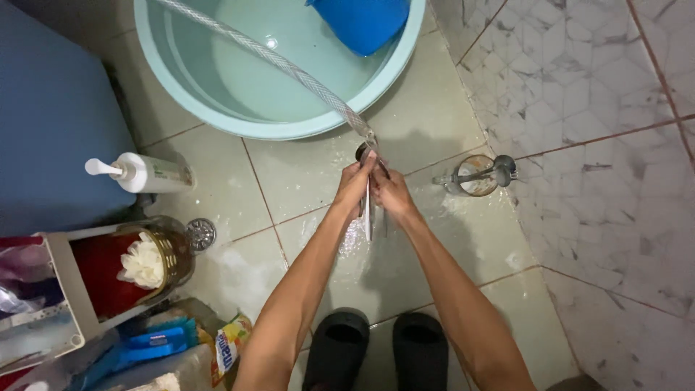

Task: The person washes a small red container, a clear glass, and metal cutlery under running water from a hose. They rinse each item thoroughly and place them into a blue bucket on the floor.

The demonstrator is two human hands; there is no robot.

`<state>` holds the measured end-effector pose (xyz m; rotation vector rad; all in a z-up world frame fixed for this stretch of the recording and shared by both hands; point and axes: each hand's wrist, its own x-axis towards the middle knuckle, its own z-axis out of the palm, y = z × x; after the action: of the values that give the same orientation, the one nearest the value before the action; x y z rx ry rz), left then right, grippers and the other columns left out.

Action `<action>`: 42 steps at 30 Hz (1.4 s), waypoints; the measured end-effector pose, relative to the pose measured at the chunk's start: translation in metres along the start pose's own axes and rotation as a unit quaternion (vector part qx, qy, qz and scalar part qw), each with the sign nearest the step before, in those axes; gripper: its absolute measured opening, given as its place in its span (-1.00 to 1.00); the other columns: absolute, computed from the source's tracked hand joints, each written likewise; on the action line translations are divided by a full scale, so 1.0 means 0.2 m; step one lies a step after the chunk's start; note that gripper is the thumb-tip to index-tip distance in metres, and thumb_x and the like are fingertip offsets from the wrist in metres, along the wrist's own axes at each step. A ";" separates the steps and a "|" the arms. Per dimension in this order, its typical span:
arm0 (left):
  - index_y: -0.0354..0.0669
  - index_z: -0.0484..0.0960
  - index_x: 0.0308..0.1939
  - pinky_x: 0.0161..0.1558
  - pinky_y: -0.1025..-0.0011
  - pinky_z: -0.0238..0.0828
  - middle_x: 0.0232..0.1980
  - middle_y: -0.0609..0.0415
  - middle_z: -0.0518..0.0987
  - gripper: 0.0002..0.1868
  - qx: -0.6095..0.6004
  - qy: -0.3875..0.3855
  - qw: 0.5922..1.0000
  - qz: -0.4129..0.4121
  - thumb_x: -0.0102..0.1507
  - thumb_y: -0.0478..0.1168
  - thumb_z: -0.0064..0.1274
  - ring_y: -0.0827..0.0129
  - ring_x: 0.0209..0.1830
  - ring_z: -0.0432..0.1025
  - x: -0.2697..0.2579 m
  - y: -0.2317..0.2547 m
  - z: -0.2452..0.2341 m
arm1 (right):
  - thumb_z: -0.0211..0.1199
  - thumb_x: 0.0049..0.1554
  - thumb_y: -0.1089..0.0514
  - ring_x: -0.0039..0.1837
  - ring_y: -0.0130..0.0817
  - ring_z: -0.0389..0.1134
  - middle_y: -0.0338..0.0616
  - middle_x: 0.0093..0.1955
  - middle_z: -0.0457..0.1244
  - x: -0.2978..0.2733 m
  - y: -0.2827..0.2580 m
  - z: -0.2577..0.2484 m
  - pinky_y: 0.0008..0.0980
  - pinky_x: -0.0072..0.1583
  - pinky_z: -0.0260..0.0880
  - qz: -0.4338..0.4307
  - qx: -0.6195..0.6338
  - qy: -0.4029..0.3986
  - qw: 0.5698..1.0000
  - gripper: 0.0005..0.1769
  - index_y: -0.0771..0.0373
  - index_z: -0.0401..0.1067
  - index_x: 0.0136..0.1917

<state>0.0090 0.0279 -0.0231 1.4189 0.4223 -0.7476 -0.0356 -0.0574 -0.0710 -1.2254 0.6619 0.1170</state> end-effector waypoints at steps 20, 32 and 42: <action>-0.14 0.55 -0.41 -0.33 0.35 0.28 -0.53 0.04 0.46 -0.63 0.134 0.100 0.971 0.171 0.34 0.03 -0.10 0.33 -0.46 0.33 0.20 -0.20 -0.13 | -0.16 0.27 -0.05 -0.60 -0.47 0.10 -0.15 -0.56 0.10 -0.05 -0.10 0.11 -0.59 -0.60 0.03 -0.037 0.002 0.039 0.999 -0.59 0.28 0.29 -0.21; -0.11 0.66 -0.30 -0.15 0.33 0.35 -0.40 0.00 0.61 -0.64 0.130 0.115 0.977 0.125 0.33 0.04 -0.09 0.32 -0.32 0.43 -0.02 -0.06 -0.06 | -0.13 0.27 -0.02 -0.24 -0.38 0.40 -0.03 -0.01 0.39 -0.09 -0.35 0.13 -0.58 -0.34 0.21 0.097 0.092 0.035 0.990 -0.77 0.12 0.25 0.03; -0.13 0.47 -0.44 -0.82 0.56 0.09 -0.65 0.11 0.38 -0.72 -0.025 0.046 0.998 0.022 0.29 -0.07 -0.08 0.37 -0.78 0.32 0.30 -0.20 0.04 | 0.01 0.18 0.03 -0.58 -0.37 0.13 -0.11 -0.42 0.15 0.47 -0.09 0.08 -0.42 -0.59 0.11 -0.055 0.081 0.258 0.961 -0.70 0.24 0.48 -0.10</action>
<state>0.0227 0.0074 -0.0911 1.4140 0.4760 -0.6341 0.0552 -0.0751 -0.1026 -1.1342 1.0300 -0.3562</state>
